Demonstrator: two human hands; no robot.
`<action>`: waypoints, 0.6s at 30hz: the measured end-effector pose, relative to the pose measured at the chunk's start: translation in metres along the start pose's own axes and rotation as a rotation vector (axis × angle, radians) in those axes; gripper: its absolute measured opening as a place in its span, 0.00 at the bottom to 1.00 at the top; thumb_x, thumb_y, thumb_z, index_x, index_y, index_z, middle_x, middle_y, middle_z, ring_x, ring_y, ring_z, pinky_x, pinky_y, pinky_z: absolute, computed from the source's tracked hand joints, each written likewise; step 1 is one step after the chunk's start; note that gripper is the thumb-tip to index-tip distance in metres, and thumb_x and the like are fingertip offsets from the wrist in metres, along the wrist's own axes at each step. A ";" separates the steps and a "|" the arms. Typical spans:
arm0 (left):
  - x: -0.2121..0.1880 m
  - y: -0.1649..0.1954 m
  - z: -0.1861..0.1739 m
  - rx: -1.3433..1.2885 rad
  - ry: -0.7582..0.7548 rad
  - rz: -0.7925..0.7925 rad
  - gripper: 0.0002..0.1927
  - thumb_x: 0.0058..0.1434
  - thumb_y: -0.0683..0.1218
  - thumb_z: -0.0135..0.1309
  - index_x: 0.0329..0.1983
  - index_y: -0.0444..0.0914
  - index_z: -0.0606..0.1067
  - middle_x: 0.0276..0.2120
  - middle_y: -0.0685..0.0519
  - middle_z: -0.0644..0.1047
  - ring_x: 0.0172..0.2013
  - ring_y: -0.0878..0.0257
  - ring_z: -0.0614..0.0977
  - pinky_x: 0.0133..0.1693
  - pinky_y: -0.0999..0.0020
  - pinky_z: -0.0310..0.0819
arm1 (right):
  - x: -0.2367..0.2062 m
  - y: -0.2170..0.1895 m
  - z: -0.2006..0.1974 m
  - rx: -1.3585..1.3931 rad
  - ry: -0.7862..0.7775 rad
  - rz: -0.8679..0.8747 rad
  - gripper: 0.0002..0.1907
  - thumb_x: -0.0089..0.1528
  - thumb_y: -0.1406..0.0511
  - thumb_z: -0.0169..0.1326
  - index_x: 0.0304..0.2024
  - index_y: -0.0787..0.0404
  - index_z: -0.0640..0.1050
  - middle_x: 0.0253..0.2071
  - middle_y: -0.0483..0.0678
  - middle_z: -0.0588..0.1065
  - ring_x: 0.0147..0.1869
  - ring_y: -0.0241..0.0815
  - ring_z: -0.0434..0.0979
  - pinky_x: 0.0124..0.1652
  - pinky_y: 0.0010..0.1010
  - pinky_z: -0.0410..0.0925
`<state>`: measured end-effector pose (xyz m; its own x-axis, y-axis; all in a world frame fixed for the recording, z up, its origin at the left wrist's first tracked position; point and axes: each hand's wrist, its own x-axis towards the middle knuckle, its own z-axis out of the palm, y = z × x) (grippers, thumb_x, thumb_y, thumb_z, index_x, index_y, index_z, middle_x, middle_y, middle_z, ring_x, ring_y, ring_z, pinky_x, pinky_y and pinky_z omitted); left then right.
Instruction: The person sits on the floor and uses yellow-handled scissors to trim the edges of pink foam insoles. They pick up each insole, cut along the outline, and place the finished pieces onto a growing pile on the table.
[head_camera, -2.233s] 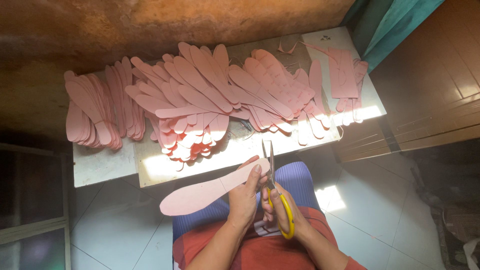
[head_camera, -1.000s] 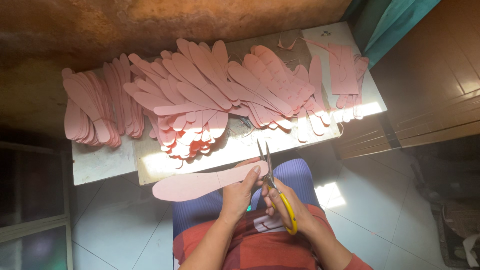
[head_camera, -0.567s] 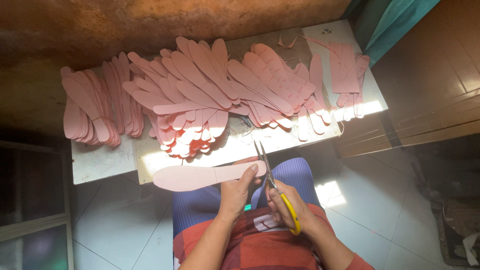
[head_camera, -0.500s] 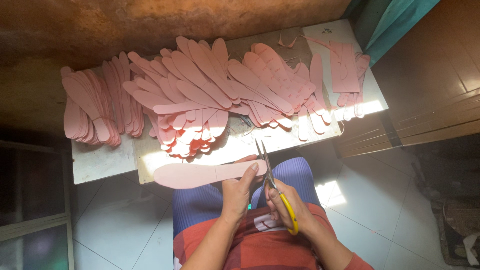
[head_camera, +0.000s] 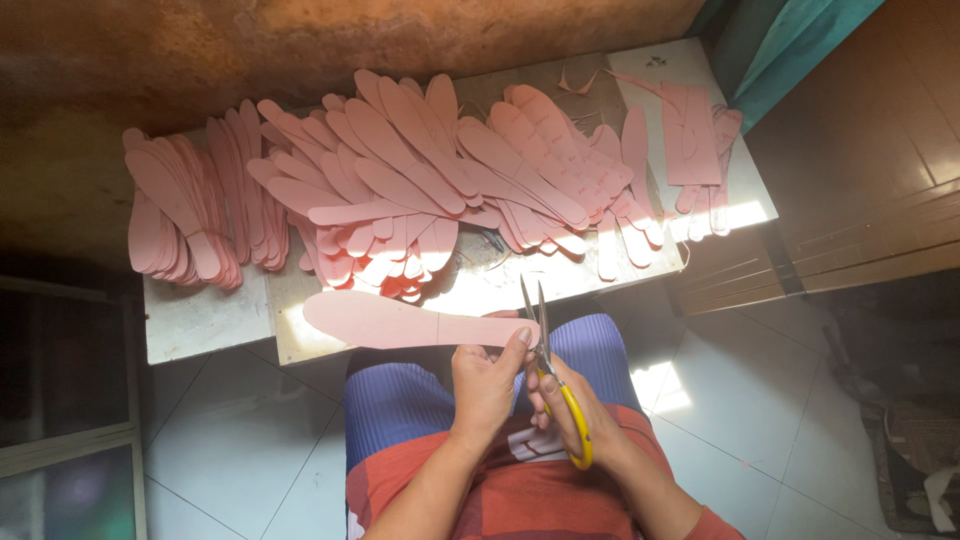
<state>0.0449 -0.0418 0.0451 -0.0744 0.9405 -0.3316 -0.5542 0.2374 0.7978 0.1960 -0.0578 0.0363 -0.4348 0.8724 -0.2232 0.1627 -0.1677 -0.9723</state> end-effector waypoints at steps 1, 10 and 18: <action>0.001 -0.001 0.000 0.034 0.016 0.037 0.15 0.63 0.41 0.58 0.51 0.29 0.74 0.30 0.46 0.79 0.26 0.64 0.79 0.26 0.71 0.76 | -0.001 0.002 0.000 0.013 0.005 0.012 0.28 0.68 0.44 0.35 0.48 0.61 0.70 0.26 0.41 0.66 0.26 0.32 0.67 0.30 0.26 0.71; 0.012 -0.004 -0.014 0.109 -0.024 0.127 0.14 0.63 0.39 0.59 0.50 0.29 0.75 0.38 0.48 0.82 0.36 0.67 0.83 0.37 0.73 0.81 | -0.003 -0.001 -0.003 0.006 -0.041 0.069 0.24 0.69 0.46 0.37 0.40 0.60 0.68 0.24 0.40 0.65 0.24 0.31 0.66 0.26 0.26 0.67; 0.016 0.000 -0.021 0.163 -0.056 0.064 0.14 0.61 0.40 0.59 0.50 0.31 0.76 0.39 0.50 0.82 0.36 0.67 0.83 0.33 0.75 0.79 | -0.005 -0.004 -0.003 0.055 -0.046 0.076 0.24 0.69 0.45 0.39 0.38 0.59 0.67 0.23 0.39 0.62 0.24 0.31 0.62 0.25 0.25 0.65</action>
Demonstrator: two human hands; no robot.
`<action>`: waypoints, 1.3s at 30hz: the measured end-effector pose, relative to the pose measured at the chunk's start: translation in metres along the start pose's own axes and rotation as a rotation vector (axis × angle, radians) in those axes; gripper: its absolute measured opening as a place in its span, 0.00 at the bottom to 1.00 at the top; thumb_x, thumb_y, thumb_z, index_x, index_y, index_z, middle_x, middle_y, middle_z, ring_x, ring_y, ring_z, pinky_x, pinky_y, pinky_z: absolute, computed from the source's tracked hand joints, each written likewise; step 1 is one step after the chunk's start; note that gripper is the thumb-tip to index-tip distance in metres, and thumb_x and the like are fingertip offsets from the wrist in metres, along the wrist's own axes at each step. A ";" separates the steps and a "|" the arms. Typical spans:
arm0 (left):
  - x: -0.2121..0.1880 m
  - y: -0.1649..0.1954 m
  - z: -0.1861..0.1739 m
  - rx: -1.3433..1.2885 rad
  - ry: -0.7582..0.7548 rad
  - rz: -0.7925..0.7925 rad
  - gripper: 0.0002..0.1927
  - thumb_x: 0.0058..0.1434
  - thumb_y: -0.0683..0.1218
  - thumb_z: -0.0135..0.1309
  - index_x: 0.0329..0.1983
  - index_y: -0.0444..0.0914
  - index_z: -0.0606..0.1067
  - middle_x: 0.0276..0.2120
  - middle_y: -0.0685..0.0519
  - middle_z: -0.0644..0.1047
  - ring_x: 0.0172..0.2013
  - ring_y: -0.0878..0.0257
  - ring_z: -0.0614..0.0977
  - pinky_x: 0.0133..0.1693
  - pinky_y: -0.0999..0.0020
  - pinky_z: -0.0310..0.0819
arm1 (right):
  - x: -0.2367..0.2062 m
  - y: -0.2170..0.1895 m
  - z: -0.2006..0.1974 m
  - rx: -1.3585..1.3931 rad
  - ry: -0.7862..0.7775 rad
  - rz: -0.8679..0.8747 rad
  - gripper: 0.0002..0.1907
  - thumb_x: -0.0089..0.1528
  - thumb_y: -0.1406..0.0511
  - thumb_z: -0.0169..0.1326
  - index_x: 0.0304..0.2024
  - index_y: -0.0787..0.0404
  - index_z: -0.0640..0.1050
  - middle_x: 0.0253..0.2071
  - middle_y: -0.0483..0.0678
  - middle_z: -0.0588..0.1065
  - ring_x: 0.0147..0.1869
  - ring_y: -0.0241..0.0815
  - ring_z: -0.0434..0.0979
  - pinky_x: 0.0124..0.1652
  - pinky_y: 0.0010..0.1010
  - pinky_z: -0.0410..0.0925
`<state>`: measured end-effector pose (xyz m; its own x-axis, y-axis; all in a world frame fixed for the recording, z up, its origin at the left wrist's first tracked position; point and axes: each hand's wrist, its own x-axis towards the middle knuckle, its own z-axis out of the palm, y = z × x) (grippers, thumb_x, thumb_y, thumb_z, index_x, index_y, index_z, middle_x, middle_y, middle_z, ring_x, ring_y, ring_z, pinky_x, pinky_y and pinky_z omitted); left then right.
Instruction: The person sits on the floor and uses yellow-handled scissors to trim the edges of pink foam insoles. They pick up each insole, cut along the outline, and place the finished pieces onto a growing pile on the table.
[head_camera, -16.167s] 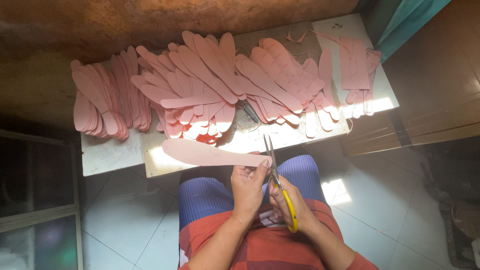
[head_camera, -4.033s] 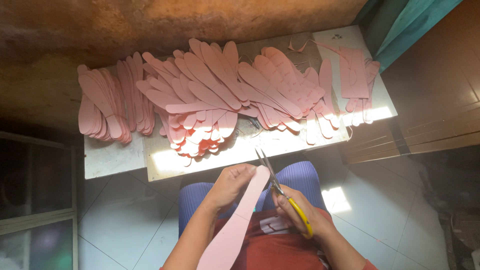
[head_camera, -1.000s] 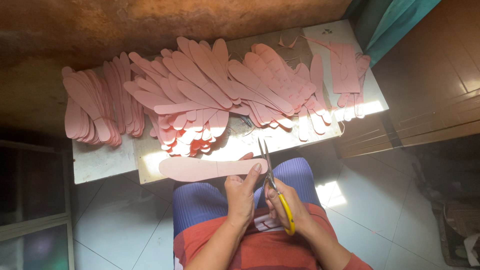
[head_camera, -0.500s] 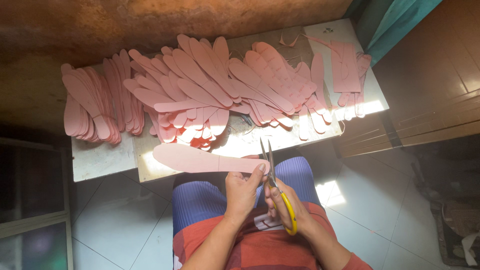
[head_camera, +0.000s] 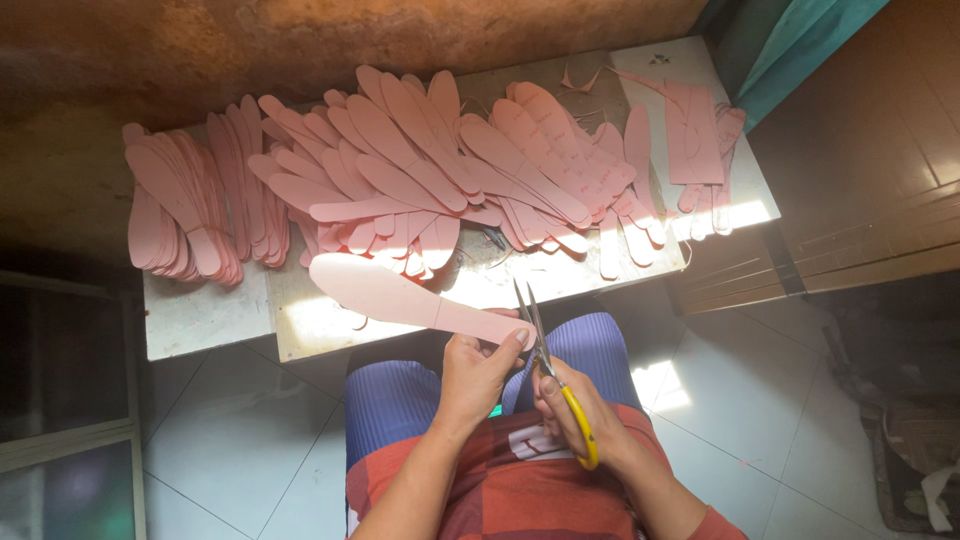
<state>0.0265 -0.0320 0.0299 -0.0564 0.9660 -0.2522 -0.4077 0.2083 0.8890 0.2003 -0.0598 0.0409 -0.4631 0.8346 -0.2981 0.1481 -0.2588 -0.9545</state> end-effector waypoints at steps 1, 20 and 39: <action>0.001 0.000 -0.001 -0.002 -0.014 0.009 0.15 0.62 0.40 0.59 0.51 0.30 0.75 0.39 0.49 0.82 0.37 0.67 0.83 0.34 0.75 0.79 | 0.000 0.000 0.000 0.003 0.007 0.028 0.25 0.69 0.45 0.40 0.37 0.59 0.67 0.22 0.39 0.61 0.23 0.31 0.61 0.24 0.26 0.64; -0.002 -0.001 0.007 -0.071 0.058 0.086 0.26 0.62 0.37 0.57 0.60 0.30 0.61 0.40 0.44 0.79 0.38 0.63 0.84 0.36 0.73 0.82 | 0.002 -0.002 -0.001 -0.067 -0.005 0.024 0.26 0.67 0.43 0.38 0.37 0.59 0.66 0.23 0.39 0.62 0.24 0.32 0.63 0.26 0.27 0.66; 0.003 0.012 -0.008 0.038 -0.058 0.037 0.26 0.61 0.38 0.59 0.60 0.32 0.62 0.41 0.46 0.79 0.37 0.67 0.83 0.34 0.76 0.80 | 0.001 -0.005 -0.004 -0.020 -0.043 0.060 0.25 0.68 0.45 0.40 0.36 0.59 0.66 0.21 0.40 0.61 0.22 0.32 0.60 0.22 0.27 0.63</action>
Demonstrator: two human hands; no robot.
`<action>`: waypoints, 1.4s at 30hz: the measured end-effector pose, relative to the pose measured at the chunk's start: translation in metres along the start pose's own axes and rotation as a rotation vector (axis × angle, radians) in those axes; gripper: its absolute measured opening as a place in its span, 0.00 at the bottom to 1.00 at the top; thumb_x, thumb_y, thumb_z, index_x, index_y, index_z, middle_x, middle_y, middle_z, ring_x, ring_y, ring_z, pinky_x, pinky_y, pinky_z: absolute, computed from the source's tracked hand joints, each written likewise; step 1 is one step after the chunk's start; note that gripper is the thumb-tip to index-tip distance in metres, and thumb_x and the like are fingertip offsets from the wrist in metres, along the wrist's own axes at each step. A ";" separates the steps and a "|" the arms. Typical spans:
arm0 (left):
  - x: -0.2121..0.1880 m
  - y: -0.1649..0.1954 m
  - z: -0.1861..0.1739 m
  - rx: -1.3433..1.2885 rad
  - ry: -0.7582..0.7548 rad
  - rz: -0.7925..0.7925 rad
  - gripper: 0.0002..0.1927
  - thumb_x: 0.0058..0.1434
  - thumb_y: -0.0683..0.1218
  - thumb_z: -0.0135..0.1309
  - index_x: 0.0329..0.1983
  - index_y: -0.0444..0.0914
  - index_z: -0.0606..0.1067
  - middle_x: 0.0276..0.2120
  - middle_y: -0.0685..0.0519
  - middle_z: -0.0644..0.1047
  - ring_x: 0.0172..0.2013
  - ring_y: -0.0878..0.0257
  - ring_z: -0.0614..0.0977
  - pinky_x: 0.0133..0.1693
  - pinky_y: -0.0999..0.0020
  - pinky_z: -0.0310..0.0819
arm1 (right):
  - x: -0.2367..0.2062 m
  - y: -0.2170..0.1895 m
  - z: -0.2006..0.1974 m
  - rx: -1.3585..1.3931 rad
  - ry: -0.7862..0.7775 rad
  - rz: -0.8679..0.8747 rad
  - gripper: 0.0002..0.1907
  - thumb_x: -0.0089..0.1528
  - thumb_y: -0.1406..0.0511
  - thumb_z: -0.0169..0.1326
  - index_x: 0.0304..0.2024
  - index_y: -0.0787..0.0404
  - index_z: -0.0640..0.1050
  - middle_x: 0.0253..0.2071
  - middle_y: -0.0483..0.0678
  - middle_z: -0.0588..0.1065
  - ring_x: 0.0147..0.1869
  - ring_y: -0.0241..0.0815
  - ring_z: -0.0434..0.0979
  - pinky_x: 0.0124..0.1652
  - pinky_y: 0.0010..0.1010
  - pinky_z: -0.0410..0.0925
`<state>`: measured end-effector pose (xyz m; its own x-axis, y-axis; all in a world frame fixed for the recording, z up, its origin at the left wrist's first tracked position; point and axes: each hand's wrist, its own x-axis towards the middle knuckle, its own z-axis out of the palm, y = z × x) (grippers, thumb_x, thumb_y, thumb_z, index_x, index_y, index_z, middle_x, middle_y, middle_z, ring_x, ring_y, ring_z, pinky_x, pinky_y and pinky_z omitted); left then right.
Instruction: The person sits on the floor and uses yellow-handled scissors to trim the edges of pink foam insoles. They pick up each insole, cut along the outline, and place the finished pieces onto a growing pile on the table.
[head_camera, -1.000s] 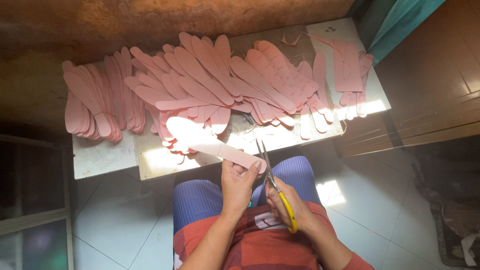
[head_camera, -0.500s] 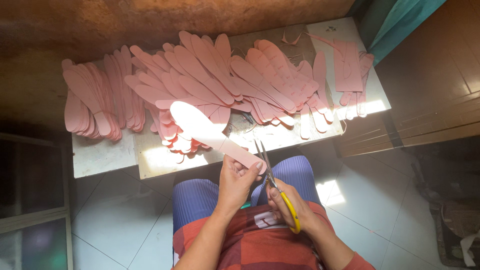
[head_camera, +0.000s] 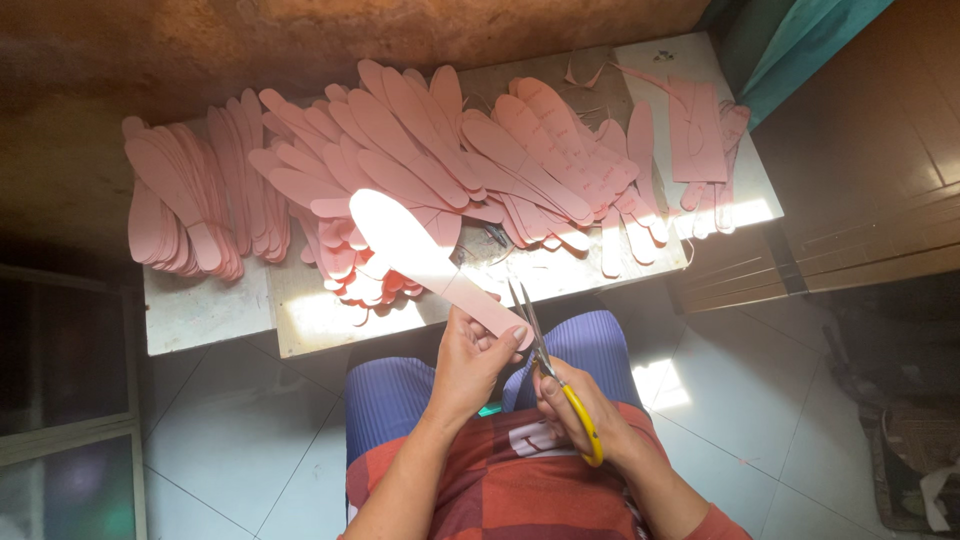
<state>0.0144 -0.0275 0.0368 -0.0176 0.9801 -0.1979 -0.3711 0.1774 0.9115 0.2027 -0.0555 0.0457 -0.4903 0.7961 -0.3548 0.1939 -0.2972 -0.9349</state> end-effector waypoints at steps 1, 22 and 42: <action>0.001 0.000 0.000 0.006 0.002 0.004 0.26 0.61 0.38 0.59 0.60 0.32 0.62 0.41 0.46 0.79 0.37 0.67 0.83 0.34 0.75 0.80 | 0.001 0.000 0.000 0.006 -0.003 0.005 0.25 0.67 0.45 0.41 0.36 0.59 0.66 0.21 0.40 0.61 0.21 0.32 0.60 0.22 0.27 0.62; -0.002 0.020 -0.003 0.071 -0.098 -0.016 0.39 0.60 0.36 0.58 0.72 0.36 0.56 0.40 0.47 0.80 0.37 0.67 0.82 0.38 0.74 0.79 | 0.003 -0.001 0.001 -0.098 0.021 -0.005 0.21 0.68 0.48 0.43 0.42 0.58 0.70 0.25 0.40 0.62 0.26 0.30 0.64 0.24 0.25 0.65; 0.013 0.015 -0.024 0.205 -0.127 -0.080 0.32 0.60 0.38 0.59 0.66 0.34 0.61 0.38 0.48 0.83 0.37 0.67 0.84 0.35 0.74 0.78 | 0.019 0.017 -0.003 0.033 0.097 0.108 0.21 0.68 0.49 0.41 0.37 0.58 0.69 0.16 0.40 0.61 0.15 0.31 0.59 0.16 0.27 0.60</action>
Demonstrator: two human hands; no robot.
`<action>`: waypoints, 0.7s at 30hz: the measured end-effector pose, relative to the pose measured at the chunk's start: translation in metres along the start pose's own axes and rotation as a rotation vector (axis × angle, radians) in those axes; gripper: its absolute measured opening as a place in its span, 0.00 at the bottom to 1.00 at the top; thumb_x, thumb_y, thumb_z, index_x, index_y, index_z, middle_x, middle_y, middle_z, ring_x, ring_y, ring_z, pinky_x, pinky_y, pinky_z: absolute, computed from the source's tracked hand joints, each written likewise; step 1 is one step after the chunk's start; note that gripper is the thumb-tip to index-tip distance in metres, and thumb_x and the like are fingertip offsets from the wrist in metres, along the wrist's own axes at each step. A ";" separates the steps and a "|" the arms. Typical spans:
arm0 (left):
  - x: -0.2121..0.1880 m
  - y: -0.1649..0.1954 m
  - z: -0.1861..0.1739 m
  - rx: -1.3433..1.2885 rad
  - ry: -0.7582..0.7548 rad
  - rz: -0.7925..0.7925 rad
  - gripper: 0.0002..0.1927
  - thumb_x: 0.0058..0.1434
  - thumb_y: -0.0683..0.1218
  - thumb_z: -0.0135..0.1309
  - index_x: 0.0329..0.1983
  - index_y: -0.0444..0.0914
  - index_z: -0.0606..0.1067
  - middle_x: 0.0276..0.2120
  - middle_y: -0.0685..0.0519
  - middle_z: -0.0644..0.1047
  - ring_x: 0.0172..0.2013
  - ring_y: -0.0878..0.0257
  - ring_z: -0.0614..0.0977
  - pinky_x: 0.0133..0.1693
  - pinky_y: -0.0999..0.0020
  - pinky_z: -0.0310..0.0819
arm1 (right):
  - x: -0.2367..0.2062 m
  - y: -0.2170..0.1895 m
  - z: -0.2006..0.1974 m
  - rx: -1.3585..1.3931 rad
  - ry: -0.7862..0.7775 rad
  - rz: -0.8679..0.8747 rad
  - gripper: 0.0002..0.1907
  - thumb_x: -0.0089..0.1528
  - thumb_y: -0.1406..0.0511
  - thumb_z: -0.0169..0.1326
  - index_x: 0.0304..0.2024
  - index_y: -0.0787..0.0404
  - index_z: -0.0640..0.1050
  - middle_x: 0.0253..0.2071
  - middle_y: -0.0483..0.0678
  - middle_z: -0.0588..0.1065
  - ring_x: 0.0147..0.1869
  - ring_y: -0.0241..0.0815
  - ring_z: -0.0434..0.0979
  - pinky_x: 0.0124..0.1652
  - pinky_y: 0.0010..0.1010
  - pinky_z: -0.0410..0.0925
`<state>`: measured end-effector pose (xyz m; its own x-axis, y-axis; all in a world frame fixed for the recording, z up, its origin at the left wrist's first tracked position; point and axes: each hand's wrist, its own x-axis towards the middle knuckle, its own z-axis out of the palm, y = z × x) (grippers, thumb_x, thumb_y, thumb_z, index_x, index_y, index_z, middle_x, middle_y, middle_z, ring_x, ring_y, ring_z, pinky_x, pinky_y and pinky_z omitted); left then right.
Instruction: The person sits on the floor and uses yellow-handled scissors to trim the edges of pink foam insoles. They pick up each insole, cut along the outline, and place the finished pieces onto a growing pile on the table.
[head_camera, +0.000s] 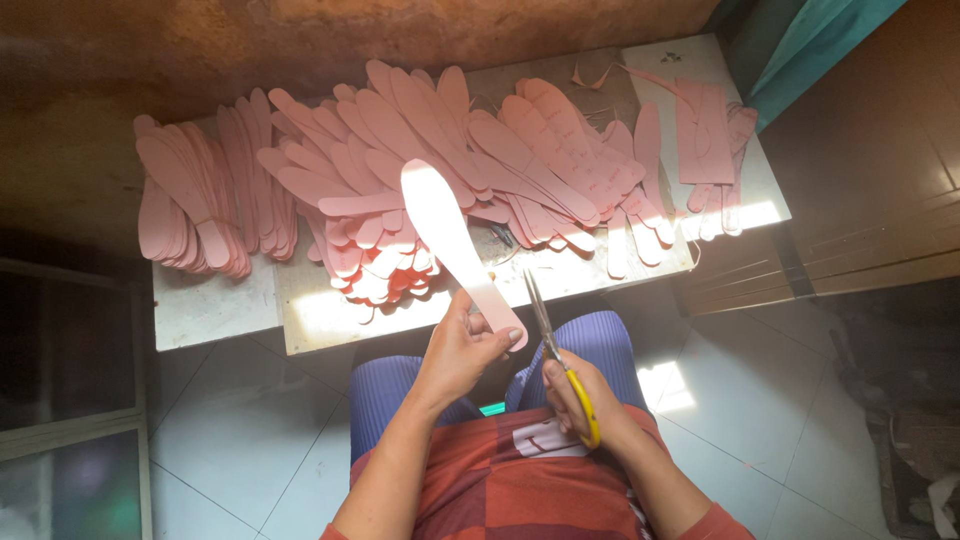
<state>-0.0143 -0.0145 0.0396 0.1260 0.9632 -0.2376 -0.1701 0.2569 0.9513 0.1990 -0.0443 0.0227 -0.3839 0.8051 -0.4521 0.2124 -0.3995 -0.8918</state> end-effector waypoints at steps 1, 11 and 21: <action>0.001 -0.002 -0.002 0.013 -0.001 -0.013 0.28 0.62 0.39 0.58 0.64 0.34 0.63 0.38 0.48 0.83 0.36 0.68 0.83 0.34 0.74 0.76 | 0.003 0.005 -0.001 0.027 0.022 0.004 0.21 0.69 0.49 0.41 0.35 0.59 0.68 0.16 0.40 0.60 0.14 0.32 0.58 0.16 0.27 0.61; 0.030 -0.006 -0.032 0.083 0.027 0.045 0.17 0.73 0.48 0.41 0.61 0.39 0.71 0.39 0.55 0.81 0.36 0.72 0.80 0.36 0.76 0.76 | 0.019 0.044 -0.002 0.239 -0.210 0.175 0.23 0.70 0.49 0.40 0.34 0.60 0.67 0.18 0.41 0.60 0.15 0.32 0.57 0.17 0.26 0.59; 0.072 0.056 -0.056 0.157 0.567 -0.078 0.39 0.71 0.45 0.48 0.80 0.46 0.45 0.42 0.44 0.78 0.35 0.47 0.82 0.34 0.53 0.75 | 0.031 0.050 -0.025 0.563 -0.300 0.236 0.26 0.69 0.46 0.40 0.33 0.61 0.68 0.17 0.44 0.61 0.14 0.35 0.58 0.17 0.28 0.60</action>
<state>-0.0694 0.0735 0.0651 -0.4169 0.8451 -0.3345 -0.0296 0.3552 0.9343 0.2201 -0.0285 -0.0354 -0.6343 0.5449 -0.5484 -0.1485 -0.7820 -0.6053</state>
